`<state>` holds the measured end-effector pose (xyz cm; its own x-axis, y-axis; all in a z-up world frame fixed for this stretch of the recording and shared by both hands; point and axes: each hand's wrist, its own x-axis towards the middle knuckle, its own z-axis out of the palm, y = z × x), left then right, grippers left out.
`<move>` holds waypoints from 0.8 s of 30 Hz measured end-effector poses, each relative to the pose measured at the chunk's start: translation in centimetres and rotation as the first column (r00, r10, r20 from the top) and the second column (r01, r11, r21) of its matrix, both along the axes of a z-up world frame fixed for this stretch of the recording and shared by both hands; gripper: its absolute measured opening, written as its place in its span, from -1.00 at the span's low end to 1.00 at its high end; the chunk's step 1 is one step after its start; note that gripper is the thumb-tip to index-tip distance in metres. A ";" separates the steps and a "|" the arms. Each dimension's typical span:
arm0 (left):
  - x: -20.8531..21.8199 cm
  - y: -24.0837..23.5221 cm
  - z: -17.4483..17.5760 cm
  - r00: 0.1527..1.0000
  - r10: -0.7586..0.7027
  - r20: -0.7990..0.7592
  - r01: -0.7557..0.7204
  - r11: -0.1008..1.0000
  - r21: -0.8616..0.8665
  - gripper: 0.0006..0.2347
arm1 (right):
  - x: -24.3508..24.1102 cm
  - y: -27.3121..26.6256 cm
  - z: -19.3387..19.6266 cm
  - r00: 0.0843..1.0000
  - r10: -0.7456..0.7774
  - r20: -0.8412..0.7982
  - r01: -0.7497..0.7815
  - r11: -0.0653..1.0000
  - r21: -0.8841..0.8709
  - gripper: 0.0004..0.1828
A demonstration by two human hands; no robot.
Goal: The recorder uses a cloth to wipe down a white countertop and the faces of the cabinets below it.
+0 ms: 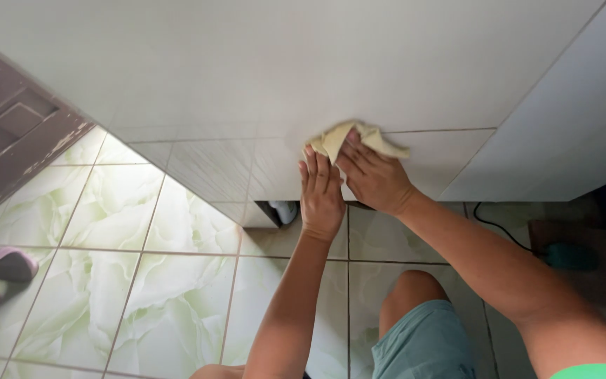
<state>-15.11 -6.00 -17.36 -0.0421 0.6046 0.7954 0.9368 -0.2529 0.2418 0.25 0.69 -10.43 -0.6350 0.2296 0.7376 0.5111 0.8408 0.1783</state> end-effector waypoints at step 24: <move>-7.0 5.9 11.5 0.996 0.000 -0.095 0.033 0.937 0.347 -0.68 | -6.8 1.0 12.2 0.975 0.024 -0.223 0.009 0.989 0.144 -0.45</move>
